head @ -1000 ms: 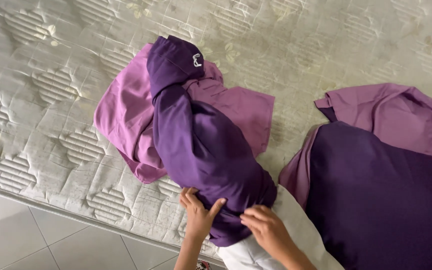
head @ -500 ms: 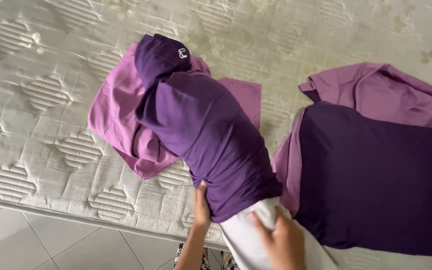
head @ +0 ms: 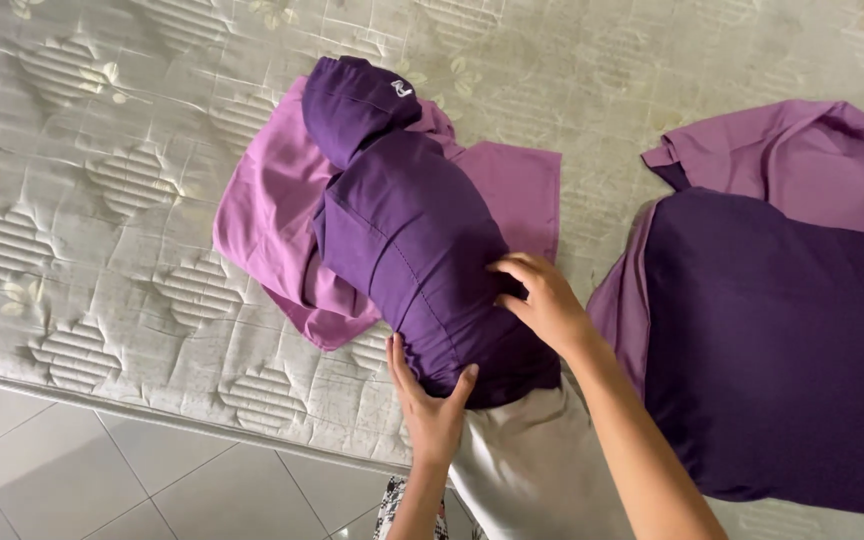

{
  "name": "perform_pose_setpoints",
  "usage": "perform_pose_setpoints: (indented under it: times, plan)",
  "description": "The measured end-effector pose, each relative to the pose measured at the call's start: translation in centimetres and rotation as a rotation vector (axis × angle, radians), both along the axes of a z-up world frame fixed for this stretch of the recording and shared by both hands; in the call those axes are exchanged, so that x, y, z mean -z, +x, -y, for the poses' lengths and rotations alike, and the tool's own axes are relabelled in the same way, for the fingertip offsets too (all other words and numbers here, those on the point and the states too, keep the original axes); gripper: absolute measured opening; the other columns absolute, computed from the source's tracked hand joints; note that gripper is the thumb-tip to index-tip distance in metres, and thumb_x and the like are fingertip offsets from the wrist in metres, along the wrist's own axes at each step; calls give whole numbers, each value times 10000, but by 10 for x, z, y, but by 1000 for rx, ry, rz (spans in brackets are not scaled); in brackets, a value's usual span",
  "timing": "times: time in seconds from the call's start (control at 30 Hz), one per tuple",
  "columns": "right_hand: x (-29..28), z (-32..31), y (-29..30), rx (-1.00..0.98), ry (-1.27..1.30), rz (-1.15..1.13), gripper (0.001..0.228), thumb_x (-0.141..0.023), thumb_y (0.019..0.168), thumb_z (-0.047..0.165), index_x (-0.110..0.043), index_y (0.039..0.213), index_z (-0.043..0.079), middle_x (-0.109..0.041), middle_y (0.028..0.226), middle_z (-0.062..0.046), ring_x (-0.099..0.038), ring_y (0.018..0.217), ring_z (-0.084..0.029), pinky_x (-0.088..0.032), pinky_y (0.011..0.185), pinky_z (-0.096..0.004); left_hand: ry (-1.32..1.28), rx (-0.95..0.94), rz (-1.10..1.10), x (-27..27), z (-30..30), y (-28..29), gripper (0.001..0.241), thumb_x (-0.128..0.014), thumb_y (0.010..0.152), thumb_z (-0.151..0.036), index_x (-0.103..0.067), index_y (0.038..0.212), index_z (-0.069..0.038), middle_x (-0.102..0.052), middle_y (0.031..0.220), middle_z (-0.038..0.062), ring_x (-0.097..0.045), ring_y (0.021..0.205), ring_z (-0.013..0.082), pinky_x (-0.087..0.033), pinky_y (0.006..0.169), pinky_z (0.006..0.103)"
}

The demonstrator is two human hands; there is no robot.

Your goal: The person places a white cylindrical pillow on a mattress and proceeds to put a purple pillowcase onto it. They align the pillowcase opening with one end of the pillow and pull the fabric over the entire length, smoothing it out by hand until the pillow is fully covered.

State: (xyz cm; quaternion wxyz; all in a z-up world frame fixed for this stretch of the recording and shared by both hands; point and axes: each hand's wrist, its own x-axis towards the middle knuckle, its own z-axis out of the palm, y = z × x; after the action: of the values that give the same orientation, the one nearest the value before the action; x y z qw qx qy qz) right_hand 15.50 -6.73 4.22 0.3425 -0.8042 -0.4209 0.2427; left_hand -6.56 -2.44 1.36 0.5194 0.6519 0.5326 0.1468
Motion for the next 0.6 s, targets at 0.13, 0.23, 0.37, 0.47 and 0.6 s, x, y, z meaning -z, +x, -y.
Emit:
perform_pose_setpoints:
  times: [0.13,0.23,0.37,0.47,0.6]
  plan:
    - [11,2,4,-158,114,179,214,-760,800,18,-735,1012,27,-736,1087,-48,-688,1016,-215,-533,925,-339,1,-9,10,-1,-4,-3,1121,-879,721,-398,-232,1594,-122,-175,1686,196,-288,1508,428,-323,1173,588]
    - [6,18,-9,-77,127,184,177,-739,864,38,-771,1039,33,-756,1058,-28,-681,926,-171,-549,816,-283,60,12,-3,9,-3,1,1092,-882,727,-367,-259,1594,-136,-194,1689,191,-313,1506,423,-368,1157,574]
    - [18,65,-49,-53,124,180,70,-756,858,42,-766,928,41,-764,961,-52,-695,758,-134,-607,662,-189,17,-43,2,27,0,-5,1010,-819,781,-150,-229,1600,-197,-168,1704,163,-334,1489,446,-394,1128,669]
    - [-19,73,-71,2,133,30,154,-814,761,54,-787,910,28,-780,915,-19,-709,850,-143,-584,810,-259,80,-11,-28,35,3,-22,1026,-784,753,-20,-245,1598,-239,-221,1703,132,-386,1484,398,-459,1137,553]
    - [-2,99,-95,-103,99,121,40,-771,856,117,-770,845,79,-766,835,-19,-697,786,-118,-619,717,-192,65,-9,-49,29,-7,-21,949,-791,771,-36,-307,1574,-178,-239,1695,123,-375,1494,360,-420,1176,499]
